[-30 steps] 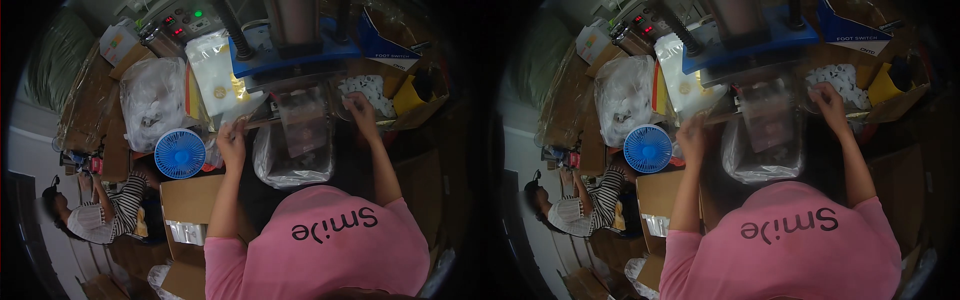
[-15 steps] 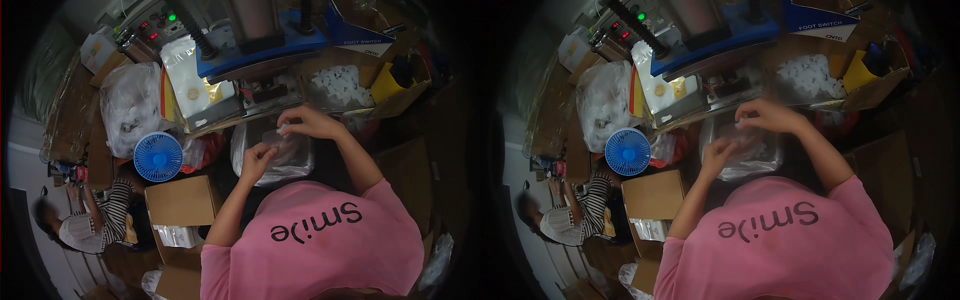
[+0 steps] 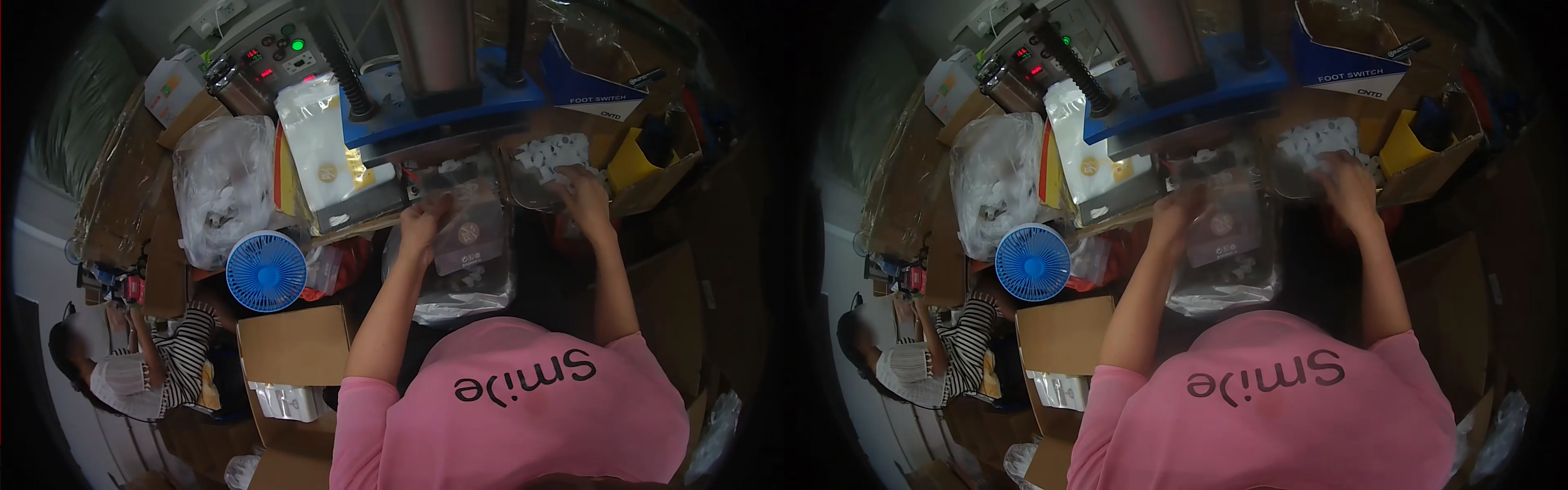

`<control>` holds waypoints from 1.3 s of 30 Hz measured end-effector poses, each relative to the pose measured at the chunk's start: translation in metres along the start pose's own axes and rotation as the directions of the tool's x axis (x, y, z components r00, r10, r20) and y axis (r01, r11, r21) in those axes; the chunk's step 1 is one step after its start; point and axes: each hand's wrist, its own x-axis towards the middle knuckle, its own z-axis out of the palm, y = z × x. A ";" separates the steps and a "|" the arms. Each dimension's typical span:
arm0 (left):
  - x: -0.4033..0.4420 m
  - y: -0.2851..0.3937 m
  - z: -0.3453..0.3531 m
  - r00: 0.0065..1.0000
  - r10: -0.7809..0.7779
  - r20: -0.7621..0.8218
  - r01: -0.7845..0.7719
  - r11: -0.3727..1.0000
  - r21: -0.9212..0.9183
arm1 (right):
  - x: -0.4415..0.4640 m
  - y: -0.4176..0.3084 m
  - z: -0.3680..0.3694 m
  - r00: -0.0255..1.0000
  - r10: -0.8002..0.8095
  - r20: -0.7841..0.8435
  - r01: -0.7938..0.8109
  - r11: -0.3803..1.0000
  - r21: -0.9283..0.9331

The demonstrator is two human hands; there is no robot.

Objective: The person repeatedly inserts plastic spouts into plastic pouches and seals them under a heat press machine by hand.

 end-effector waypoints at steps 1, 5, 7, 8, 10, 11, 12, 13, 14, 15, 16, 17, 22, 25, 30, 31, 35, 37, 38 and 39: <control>-0.001 -0.002 0.000 1.000 0.022 0.003 -0.021 0.999 -0.032 | 0.001 0.004 0.006 1.000 -0.025 0.007 0.026 0.995 -0.095; 0.004 0.017 -0.022 0.995 0.040 0.094 -0.075 0.912 0.403 | 0.004 -0.001 0.032 0.997 -0.063 0.049 0.064 0.998 -0.029; 0.005 0.052 -0.037 0.981 0.191 0.030 -0.174 0.803 0.570 | 0.006 -0.007 0.041 0.986 -0.162 0.034 0.161 0.986 0.047; 0.006 0.066 -0.042 0.940 0.341 0.003 -0.241 0.658 0.714 | 0.006 -0.010 0.043 0.986 -0.166 0.032 0.164 0.985 0.061; 0.029 0.057 -0.071 0.761 0.642 0.090 -0.331 0.266 0.905 | 0.005 -0.013 0.042 0.986 -0.163 0.040 0.155 0.976 0.150; 0.041 0.047 -0.088 0.516 0.808 0.283 -0.263 -0.164 0.951 | 0.003 -0.013 0.041 0.985 -0.171 0.038 0.162 0.973 0.161; 0.036 0.031 -0.105 0.749 0.637 0.185 -0.213 -0.033 0.976 | 0.002 -0.012 0.040 0.995 -0.066 0.072 0.046 0.967 0.249; 0.024 0.024 -0.106 0.732 0.641 0.230 -0.201 -0.119 0.972 | 0.002 -0.010 0.040 0.993 0.035 0.115 -0.071 0.941 0.330; 0.011 0.016 -0.104 0.717 0.640 0.277 -0.187 -0.206 0.961 | 0.002 -0.004 0.040 0.994 0.027 0.110 -0.063 0.938 0.340; -0.008 0.014 -0.099 0.697 0.657 0.288 -0.216 -0.191 0.958 | 0.001 0.004 0.042 0.998 -0.011 0.066 -0.019 0.903 0.429; -0.016 0.011 -0.104 0.699 0.654 0.289 -0.211 -0.198 0.957 | -0.002 0.008 0.043 0.999 -0.040 0.023 0.022 0.859 0.512; -0.021 0.007 -0.110 0.700 0.658 0.276 -0.203 -0.187 0.961 | -0.002 0.008 0.044 0.999 -0.037 0.027 0.018 0.856 0.517; -0.014 0.027 -0.119 0.584 0.781 0.220 -0.278 -0.062 0.958 | 0.005 0.008 0.036 0.989 0.031 0.143 -0.111 0.797 0.594; -0.031 0.041 -0.101 0.693 0.721 0.022 -0.423 0.381 0.822 | 0.004 0.015 0.041 0.998 0.002 0.059 -0.041 0.756 0.653; -0.063 0.009 -0.057 0.894 0.447 -0.043 -0.387 0.815 0.431 | 0.000 -0.029 0.024 0.988 -0.015 0.153 -0.091 0.746 0.660; -0.064 -0.002 -0.055 0.918 0.396 -0.008 -0.343 0.806 0.483 | 0.000 -0.045 0.019 0.984 -0.096 0.152 -0.030 0.746 0.665; -0.073 -0.025 -0.042 0.951 0.296 0.095 -0.295 0.763 0.576 | 0.001 -0.085 0.012 0.856 -0.403 0.324 0.117 0.761 0.638; -0.075 -0.033 -0.040 0.942 0.300 0.149 -0.332 0.774 0.539 | 0.002 -0.090 0.020 0.790 -0.462 0.403 0.097 0.743 0.662; -0.073 -0.038 -0.042 0.932 0.301 0.205 -0.363 0.789 0.495 | 0.003 -0.090 0.027 0.712 -0.513 0.480 0.072 0.733 0.676; -0.065 -0.052 -0.050 0.932 0.280 0.230 -0.357 0.820 0.447 | 0.003 -0.087 0.037 0.714 -0.515 0.474 0.076 0.730 0.679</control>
